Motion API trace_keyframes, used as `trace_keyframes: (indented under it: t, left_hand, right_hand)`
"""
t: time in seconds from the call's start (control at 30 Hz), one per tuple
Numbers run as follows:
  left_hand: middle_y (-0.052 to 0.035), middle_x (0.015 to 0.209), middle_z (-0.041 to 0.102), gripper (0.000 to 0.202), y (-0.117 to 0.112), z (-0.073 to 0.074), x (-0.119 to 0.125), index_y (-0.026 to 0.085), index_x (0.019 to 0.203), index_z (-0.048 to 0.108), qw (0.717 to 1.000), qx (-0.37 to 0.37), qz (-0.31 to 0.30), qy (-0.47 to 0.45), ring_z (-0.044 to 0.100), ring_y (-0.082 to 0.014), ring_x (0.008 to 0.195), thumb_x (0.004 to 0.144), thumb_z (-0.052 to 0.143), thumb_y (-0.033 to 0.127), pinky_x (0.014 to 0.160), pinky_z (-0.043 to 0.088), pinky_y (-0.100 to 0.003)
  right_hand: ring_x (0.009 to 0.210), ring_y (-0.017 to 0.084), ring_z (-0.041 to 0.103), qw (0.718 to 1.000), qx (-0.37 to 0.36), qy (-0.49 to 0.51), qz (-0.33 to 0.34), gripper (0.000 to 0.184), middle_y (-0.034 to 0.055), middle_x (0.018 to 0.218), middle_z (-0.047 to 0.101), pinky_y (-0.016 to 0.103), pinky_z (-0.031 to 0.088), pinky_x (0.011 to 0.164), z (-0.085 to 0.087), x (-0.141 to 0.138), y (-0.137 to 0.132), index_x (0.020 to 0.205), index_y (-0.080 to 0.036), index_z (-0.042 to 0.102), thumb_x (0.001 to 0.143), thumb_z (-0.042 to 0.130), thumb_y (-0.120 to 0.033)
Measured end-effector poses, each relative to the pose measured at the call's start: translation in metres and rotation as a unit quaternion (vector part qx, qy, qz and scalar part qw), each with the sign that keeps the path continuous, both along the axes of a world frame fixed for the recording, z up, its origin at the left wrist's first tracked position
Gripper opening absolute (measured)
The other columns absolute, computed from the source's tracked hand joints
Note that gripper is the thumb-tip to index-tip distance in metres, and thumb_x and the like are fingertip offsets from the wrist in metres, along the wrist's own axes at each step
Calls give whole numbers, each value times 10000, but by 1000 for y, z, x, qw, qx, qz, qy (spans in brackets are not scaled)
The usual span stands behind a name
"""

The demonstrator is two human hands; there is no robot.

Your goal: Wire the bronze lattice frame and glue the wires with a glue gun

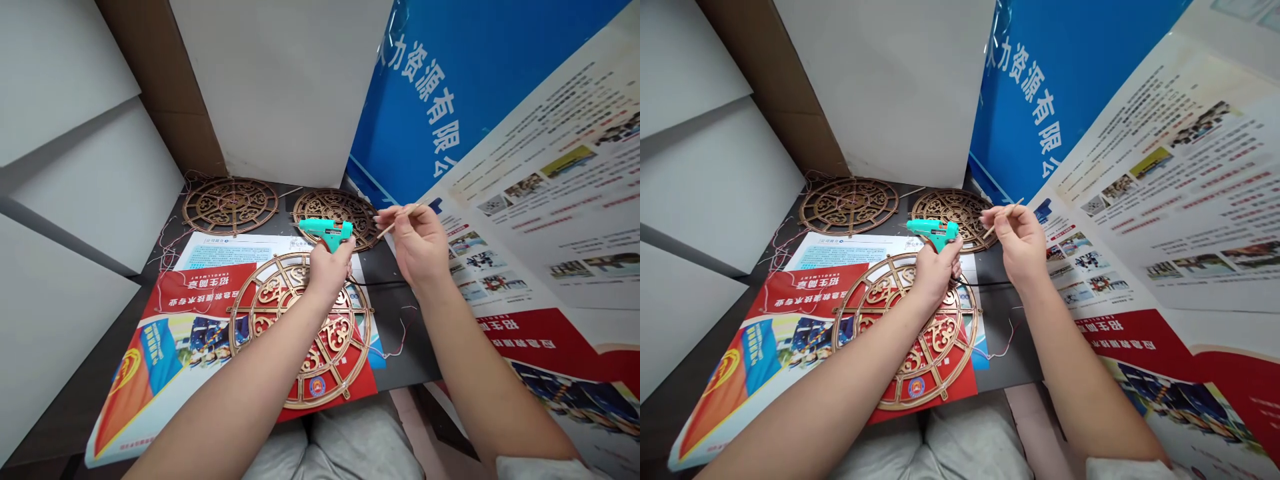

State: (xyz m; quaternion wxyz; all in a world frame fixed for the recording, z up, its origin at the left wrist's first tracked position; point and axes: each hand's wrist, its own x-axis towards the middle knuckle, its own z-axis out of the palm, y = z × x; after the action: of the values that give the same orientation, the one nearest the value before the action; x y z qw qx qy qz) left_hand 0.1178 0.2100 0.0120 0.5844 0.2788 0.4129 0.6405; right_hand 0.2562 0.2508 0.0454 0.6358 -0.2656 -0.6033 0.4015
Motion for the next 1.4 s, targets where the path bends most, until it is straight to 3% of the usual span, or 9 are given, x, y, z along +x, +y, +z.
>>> trace_keyframes:
  t: [0.13, 0.33, 0.53, 0.7, 0.77, 0.9, 0.97, 1.2, 1.4]
  left_hand:
    - [88, 529, 373, 461, -1, 1, 0, 172, 852, 420, 999, 27, -20, 5, 337, -24, 391, 718, 760, 453, 421, 287, -168]
    - [86, 511, 347, 413, -5, 5, 0, 172, 820, 419, 998, 36, -44, -3, 327, -30, 384, 724, 732, 423, 414, 287, -175]
    - [87, 544, 342, 367, -5, 5, -4, 167, 854, 447, 999, 41, -29, -1, 334, -17, 406, 741, 702, 406, 428, 286, -160]
    - [81, 533, 366, 375, -3, 0, -4, 164, 856, 469, 998, 52, -17, 28, 340, -20, 414, 747, 715, 426, 450, 282, -162]
    - [75, 545, 415, 376, -2, -1, -5, 157, 888, 508, 997, 56, -5, 46, 359, -13, 446, 741, 740, 414, 492, 306, -150]
    - [18, 708, 601, 404, -3, -4, -4, 126, 955, 608, 995, 58, 23, 82, 486, -11, 610, 699, 813, 362, 651, 403, -130]
    - [-8, 801, 653, 382, -4, -5, -4, 117, 951, 640, 991, 56, 37, 117, 517, -21, 668, 709, 806, 362, 690, 415, -134]
    - [-1, 766, 626, 315, -6, -10, -3, 102, 887, 652, 975, 50, 34, 214, 462, -15, 632, 764, 723, 384, 637, 372, -130]
    - [0, 742, 610, 316, -6, -12, -1, 103, 862, 644, 971, 50, 35, 229, 442, -13, 619, 770, 720, 396, 637, 369, -133]
  right_hand:
    - [570, 100, 575, 999, -16, 43, -3, 342, -54, 759, 572, 290, 558, 601, -2, -10, -4, 926, -270, 513, 844, 781, -466]
    - [615, 155, 688, 992, -63, 94, 51, 328, -26, 755, 711, 298, 581, 555, -16, -13, -10, 902, -230, 558, 805, 840, -366]
    - [629, 192, 722, 998, -38, 14, 55, 267, 41, 838, 774, 349, 608, 596, -25, -7, -10, 849, -196, 612, 812, 840, -330]
    - [648, 174, 709, 985, -28, -168, 20, 242, 41, 846, 765, 328, 573, 633, -16, 4, -14, 963, -198, 660, 878, 763, -400]
    - [731, 173, 703, 947, 36, -316, -39, 223, 43, 900, 761, 318, 522, 667, -6, 11, -19, 1046, -210, 688, 958, 651, -411]
    - [790, 189, 664, 781, 161, -579, -166, 326, 42, 864, 732, 318, 337, 623, 13, 24, -31, 956, -208, 704, 1045, 454, -397]
    - [726, 179, 642, 733, 171, -630, -190, 332, 37, 822, 723, 322, 268, 593, 15, 27, -35, 954, -200, 686, 1048, 416, -369]
    - [745, 186, 667, 683, 243, -655, -213, 217, 24, 834, 759, 314, 273, 611, 8, 34, -30, 955, -208, 694, 920, 483, -171]
    - [695, 178, 666, 664, 302, -648, -221, 230, 2, 761, 740, 317, 261, 584, 8, 37, -29, 882, -206, 697, 913, 474, -158]
